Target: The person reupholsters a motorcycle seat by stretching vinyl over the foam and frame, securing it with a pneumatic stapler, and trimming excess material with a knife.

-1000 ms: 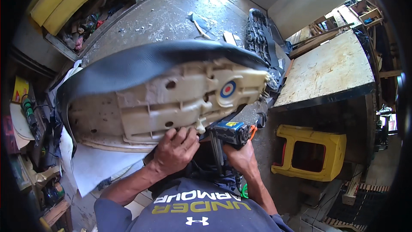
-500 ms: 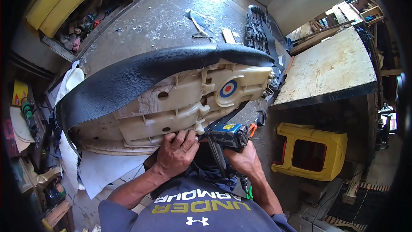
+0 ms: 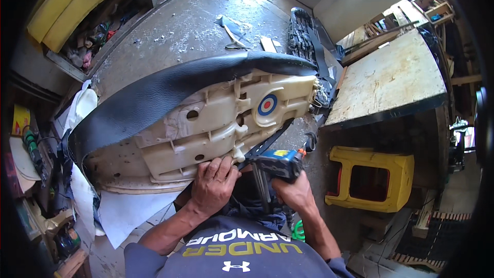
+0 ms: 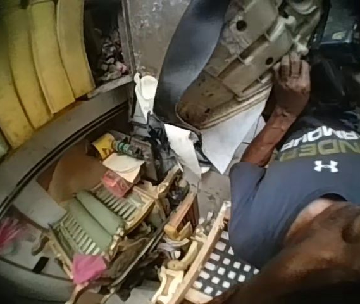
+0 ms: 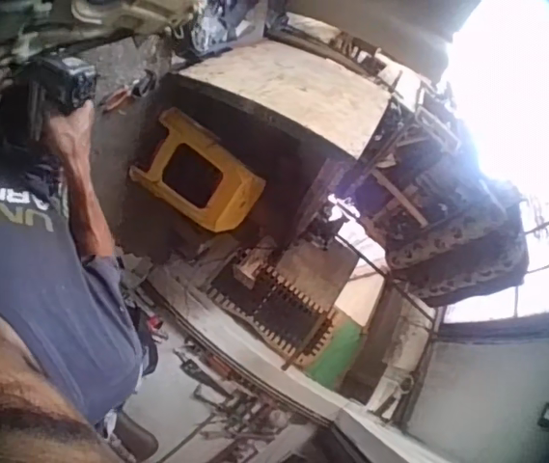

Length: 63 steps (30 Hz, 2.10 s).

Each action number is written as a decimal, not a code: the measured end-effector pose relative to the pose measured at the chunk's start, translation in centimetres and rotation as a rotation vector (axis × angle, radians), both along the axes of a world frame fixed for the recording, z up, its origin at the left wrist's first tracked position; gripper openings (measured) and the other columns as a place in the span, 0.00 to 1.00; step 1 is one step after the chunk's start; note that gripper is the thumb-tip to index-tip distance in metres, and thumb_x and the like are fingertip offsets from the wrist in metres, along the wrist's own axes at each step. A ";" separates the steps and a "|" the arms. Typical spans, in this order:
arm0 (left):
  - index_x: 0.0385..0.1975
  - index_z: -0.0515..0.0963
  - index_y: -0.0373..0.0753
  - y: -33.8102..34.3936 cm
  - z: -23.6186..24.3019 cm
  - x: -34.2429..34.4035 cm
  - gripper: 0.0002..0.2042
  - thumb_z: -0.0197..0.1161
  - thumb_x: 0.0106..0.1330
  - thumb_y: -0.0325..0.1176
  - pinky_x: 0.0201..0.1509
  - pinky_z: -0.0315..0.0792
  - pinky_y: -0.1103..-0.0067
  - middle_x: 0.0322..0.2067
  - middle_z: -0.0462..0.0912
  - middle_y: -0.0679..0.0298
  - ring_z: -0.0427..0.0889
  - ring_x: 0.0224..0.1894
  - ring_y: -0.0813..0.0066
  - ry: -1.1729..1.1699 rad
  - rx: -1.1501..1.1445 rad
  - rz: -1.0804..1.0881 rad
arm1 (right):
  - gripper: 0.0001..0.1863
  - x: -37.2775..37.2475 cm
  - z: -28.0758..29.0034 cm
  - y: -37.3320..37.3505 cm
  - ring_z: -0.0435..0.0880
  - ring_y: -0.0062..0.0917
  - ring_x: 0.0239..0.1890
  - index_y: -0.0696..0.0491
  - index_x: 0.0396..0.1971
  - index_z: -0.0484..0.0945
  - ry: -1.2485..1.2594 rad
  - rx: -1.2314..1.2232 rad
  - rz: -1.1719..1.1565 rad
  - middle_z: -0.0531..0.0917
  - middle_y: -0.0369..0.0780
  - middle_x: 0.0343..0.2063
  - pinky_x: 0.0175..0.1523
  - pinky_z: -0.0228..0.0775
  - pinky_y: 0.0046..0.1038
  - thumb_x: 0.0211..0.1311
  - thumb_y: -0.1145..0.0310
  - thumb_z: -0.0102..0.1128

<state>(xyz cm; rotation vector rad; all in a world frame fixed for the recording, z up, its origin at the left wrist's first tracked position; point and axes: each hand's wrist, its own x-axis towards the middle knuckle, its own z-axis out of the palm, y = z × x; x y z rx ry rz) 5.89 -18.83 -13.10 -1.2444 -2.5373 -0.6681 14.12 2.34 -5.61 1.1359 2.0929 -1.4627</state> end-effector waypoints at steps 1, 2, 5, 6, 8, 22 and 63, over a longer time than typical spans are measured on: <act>0.36 0.82 0.39 0.2 0.1 0.1 0.14 0.77 0.57 0.40 0.55 0.70 0.65 0.49 0.81 0.61 0.77 0.52 0.63 -0.021 0.005 0.017 | 0.20 0.2 0.5 0.0 0.90 0.28 0.39 0.59 0.49 0.86 -0.022 -0.052 -0.089 0.90 0.45 0.33 0.50 0.79 0.35 0.58 0.67 0.65; 0.36 0.80 0.39 0.1 0.1 0.1 0.16 0.77 0.56 0.41 0.54 0.71 0.64 0.50 0.81 0.61 0.77 0.52 0.61 -0.028 0.016 0.036 | 0.20 0.4 0.8 -0.2 0.88 0.24 0.39 0.59 0.50 0.86 -0.007 -0.095 -0.115 0.90 0.41 0.33 0.49 0.79 0.33 0.57 0.69 0.65; 0.37 0.80 0.39 0.0 -0.4 0.0 0.17 0.77 0.56 0.41 0.54 0.71 0.63 0.50 0.80 0.61 0.78 0.51 0.61 -0.034 0.015 0.042 | 0.20 0.2 1.4 -1.0 0.88 0.25 0.39 0.59 0.50 0.86 0.011 0.002 0.021 0.90 0.42 0.34 0.50 0.80 0.33 0.58 0.69 0.65; 0.38 0.80 0.39 0.0 -0.3 -0.1 0.17 0.78 0.56 0.41 0.54 0.71 0.63 0.49 0.80 0.60 0.78 0.51 0.61 -0.022 0.009 0.034 | 0.20 0.1 1.5 -1.2 0.89 0.26 0.41 0.59 0.50 0.86 -0.006 -0.006 0.060 0.90 0.44 0.36 0.52 0.80 0.34 0.58 0.68 0.65; 0.38 0.80 0.38 0.1 0.0 0.0 0.17 0.78 0.56 0.40 0.54 0.71 0.63 0.49 0.80 0.60 0.78 0.50 0.61 -0.021 0.006 0.030 | 0.19 0.1 1.0 -1.9 0.90 0.27 0.43 0.59 0.49 0.86 0.087 0.022 0.052 0.91 0.45 0.37 0.53 0.79 0.35 0.58 0.68 0.65; 0.40 0.82 0.38 -0.4 -1.0 -0.7 0.17 0.78 0.56 0.38 0.54 0.72 0.65 0.48 0.80 0.62 0.78 0.49 0.63 -0.016 0.024 0.006 | 0.19 0.0 -1.2 -2.6 0.91 0.33 0.46 0.57 0.49 0.86 0.217 0.070 0.084 0.91 0.48 0.39 0.54 0.80 0.36 0.58 0.69 0.65; 0.41 0.86 0.46 0.4 -0.6 1.4 0.07 0.66 0.66 0.36 0.57 0.65 0.68 0.52 0.81 0.66 0.74 0.56 0.70 0.086 -0.077 0.016 | 0.20 -0.7 -1.6 5.8 0.92 0.29 0.44 0.58 0.50 0.86 0.103 0.222 0.154 0.91 0.47 0.37 0.52 0.80 0.34 0.57 0.68 0.63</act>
